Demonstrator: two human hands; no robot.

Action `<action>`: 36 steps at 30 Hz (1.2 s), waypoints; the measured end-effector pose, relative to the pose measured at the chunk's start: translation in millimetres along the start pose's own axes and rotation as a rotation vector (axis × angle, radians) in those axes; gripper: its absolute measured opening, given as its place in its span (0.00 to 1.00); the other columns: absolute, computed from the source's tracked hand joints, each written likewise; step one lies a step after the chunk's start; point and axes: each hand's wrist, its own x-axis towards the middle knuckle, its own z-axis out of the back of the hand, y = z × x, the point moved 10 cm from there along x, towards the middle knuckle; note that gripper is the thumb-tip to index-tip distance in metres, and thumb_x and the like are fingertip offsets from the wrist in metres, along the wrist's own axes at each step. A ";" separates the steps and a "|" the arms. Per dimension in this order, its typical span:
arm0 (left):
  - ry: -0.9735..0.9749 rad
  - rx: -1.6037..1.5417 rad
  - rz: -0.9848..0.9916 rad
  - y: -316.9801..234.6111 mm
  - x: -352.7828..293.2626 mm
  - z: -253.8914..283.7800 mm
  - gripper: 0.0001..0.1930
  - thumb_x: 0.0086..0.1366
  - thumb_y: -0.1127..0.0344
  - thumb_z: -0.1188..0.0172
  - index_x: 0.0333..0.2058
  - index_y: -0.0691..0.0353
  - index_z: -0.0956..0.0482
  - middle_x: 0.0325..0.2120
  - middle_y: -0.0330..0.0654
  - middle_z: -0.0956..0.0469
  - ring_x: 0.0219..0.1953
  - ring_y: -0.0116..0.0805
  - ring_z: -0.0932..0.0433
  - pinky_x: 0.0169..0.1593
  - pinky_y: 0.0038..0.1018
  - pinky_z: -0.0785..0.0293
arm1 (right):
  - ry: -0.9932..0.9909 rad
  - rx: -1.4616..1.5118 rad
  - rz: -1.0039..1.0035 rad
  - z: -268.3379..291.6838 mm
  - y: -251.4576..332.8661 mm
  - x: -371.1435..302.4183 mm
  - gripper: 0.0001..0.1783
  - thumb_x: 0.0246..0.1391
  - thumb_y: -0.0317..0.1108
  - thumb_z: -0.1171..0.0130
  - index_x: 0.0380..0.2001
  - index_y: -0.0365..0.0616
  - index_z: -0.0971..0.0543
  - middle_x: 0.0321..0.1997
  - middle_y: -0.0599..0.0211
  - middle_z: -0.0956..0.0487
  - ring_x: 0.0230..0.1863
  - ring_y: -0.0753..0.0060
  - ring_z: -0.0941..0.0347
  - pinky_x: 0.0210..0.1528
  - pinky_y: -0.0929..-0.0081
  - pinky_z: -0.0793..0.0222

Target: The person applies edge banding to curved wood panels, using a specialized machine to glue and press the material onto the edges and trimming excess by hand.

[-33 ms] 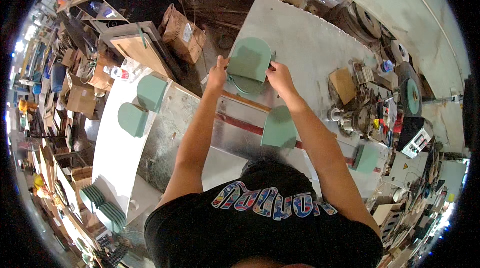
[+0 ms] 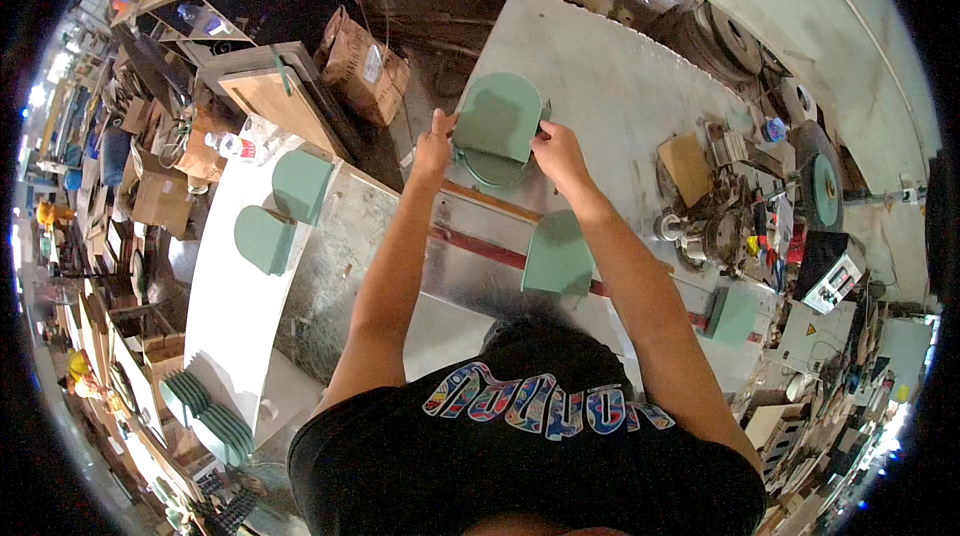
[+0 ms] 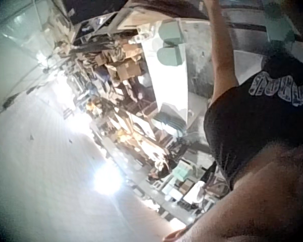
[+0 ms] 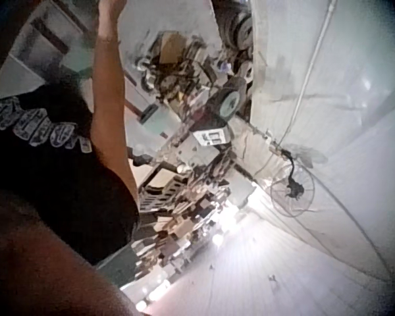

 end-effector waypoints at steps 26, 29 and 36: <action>0.137 0.542 -0.251 84.6 -169.6 -82.7 0.15 0.74 0.56 0.36 0.45 0.63 0.12 0.39 0.53 0.11 0.43 0.55 0.11 0.48 0.44 0.17 | -0.054 -0.381 -0.223 87.0 -160.4 -203.7 0.19 0.67 0.39 0.36 0.54 0.36 0.15 0.46 0.49 0.12 0.46 0.53 0.14 0.51 0.60 0.20; 0.277 0.629 -0.082 82.7 -185.5 -108.5 0.16 0.71 0.54 0.35 0.45 0.61 0.12 0.41 0.53 0.11 0.45 0.59 0.12 0.47 0.46 0.16 | -0.018 -0.317 -0.280 75.6 -196.6 -230.7 0.21 0.67 0.39 0.35 0.52 0.32 0.16 0.41 0.49 0.12 0.41 0.55 0.14 0.47 0.61 0.20; 0.343 0.511 -0.027 67.8 -175.3 -106.3 0.19 0.70 0.54 0.31 0.46 0.67 0.14 0.34 0.51 0.11 0.33 0.45 0.11 0.40 0.39 0.16 | 0.062 0.186 -0.353 78.4 -166.4 -221.6 0.19 0.69 0.36 0.36 0.55 0.30 0.18 0.36 0.55 0.13 0.31 0.68 0.17 0.34 0.69 0.22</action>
